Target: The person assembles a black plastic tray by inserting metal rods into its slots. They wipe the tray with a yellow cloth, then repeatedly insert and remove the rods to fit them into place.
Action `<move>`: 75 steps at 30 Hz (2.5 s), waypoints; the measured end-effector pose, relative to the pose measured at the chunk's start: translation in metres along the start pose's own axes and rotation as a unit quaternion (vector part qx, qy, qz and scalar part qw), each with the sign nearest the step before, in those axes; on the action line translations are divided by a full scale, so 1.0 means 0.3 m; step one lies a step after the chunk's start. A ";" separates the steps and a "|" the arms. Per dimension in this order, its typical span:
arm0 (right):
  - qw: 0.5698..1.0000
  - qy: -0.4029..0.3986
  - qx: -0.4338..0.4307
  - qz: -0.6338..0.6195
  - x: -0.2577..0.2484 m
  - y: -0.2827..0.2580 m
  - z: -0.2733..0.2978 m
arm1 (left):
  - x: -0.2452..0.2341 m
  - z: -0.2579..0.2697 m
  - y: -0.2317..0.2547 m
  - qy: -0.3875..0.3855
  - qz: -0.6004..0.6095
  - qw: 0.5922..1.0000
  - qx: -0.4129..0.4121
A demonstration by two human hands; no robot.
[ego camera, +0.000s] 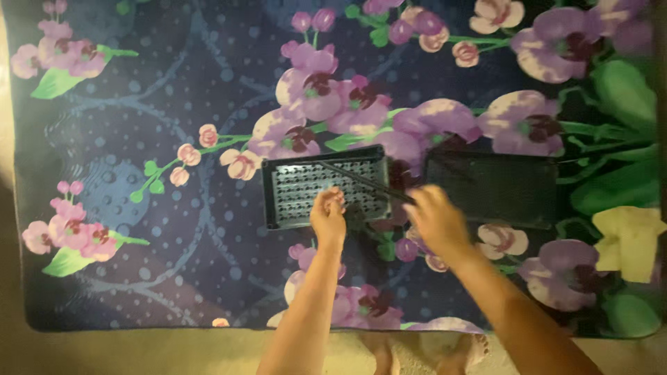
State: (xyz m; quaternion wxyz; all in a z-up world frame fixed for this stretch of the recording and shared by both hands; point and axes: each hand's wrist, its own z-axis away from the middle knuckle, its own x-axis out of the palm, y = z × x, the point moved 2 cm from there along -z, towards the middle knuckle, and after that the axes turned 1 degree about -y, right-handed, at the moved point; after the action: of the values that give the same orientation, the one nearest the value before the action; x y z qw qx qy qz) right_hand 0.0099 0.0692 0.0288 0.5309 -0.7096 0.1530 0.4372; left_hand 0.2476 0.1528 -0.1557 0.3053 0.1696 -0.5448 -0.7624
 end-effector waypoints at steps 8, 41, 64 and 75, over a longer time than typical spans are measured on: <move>0.983 -0.083 0.117 0.110 -0.408 0.238 0.278 | 0.272 0.185 -0.135 -0.113 0.003 0.991 -0.070; 0.911 -0.265 -0.030 0.316 0.233 0.114 0.051 | 0.404 0.395 -0.141 -0.220 -0.256 0.941 -0.009; 0.911 -0.264 -0.010 0.317 -0.409 0.121 0.122 | 0.563 0.361 -0.257 -0.222 -0.058 0.964 -0.135; 0.901 -0.301 0.104 0.295 -0.730 0.356 0.283 | 0.820 0.520 0.137 -0.203 -0.190 0.959 -0.052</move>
State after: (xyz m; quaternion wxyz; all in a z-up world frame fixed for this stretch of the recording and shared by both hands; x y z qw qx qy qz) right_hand -0.2267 0.0487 0.1295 0.4693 -0.4073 0.2328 0.7481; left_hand -0.0191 0.0974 -0.0447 0.0458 0.0958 -0.5128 -0.8519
